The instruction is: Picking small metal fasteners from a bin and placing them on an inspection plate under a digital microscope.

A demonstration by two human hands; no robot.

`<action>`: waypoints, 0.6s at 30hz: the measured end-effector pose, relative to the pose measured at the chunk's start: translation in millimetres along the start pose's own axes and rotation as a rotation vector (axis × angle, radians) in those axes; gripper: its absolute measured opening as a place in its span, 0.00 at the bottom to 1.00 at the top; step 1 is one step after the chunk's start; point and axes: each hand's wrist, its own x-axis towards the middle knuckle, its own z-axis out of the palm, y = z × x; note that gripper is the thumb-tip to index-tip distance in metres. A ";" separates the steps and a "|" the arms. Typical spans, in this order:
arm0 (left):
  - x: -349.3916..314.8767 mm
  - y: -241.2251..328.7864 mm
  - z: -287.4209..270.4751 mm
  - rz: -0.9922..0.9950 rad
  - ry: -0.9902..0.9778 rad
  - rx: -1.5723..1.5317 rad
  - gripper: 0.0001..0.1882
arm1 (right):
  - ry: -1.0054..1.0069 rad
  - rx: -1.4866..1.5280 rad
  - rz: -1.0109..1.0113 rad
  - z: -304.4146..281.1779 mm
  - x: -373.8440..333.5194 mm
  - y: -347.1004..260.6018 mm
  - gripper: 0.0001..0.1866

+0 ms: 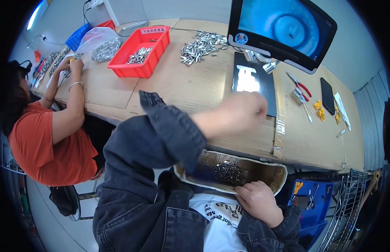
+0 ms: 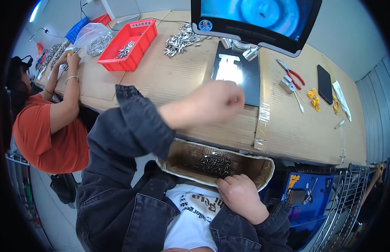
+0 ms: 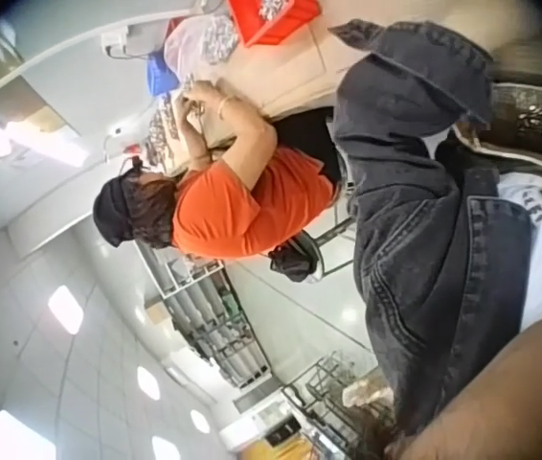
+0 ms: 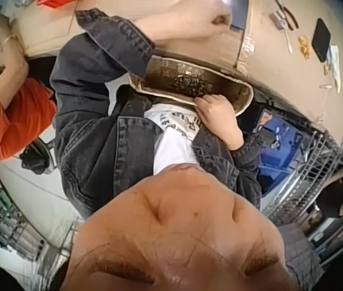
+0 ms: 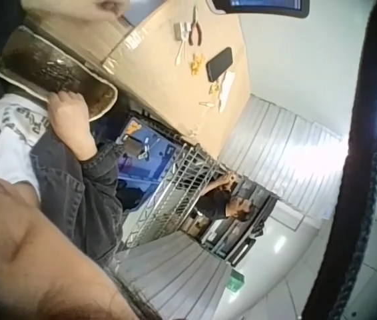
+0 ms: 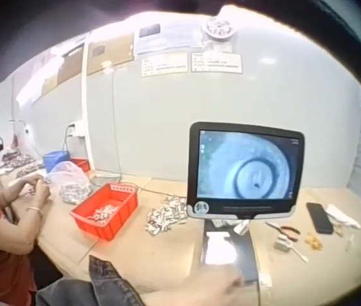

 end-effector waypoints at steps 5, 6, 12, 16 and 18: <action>-59.9 46.7 3.3 0.161 -0.453 0.148 0.06 | -0.036 -0.053 -0.033 -4.0 2.7 -2.3 0.07; -63.7 46.7 2.9 0.209 -0.450 0.164 0.07 | -0.032 -0.049 -0.029 -3.9 2.1 -2.6 0.07; -13.8 -15.8 -26.6 -0.023 0.082 0.376 0.09 | -0.034 -0.021 0.011 -3.1 1.8 -2.8 0.08; -9.0 -106.9 -69.1 -0.189 0.317 0.814 0.08 | -0.053 0.006 -0.048 -6.9 14.1 -6.2 0.08; 0.1 -122.4 -66.0 -0.291 0.306 0.776 0.08 | -0.061 0.013 -0.056 -7.6 11.7 -8.5 0.09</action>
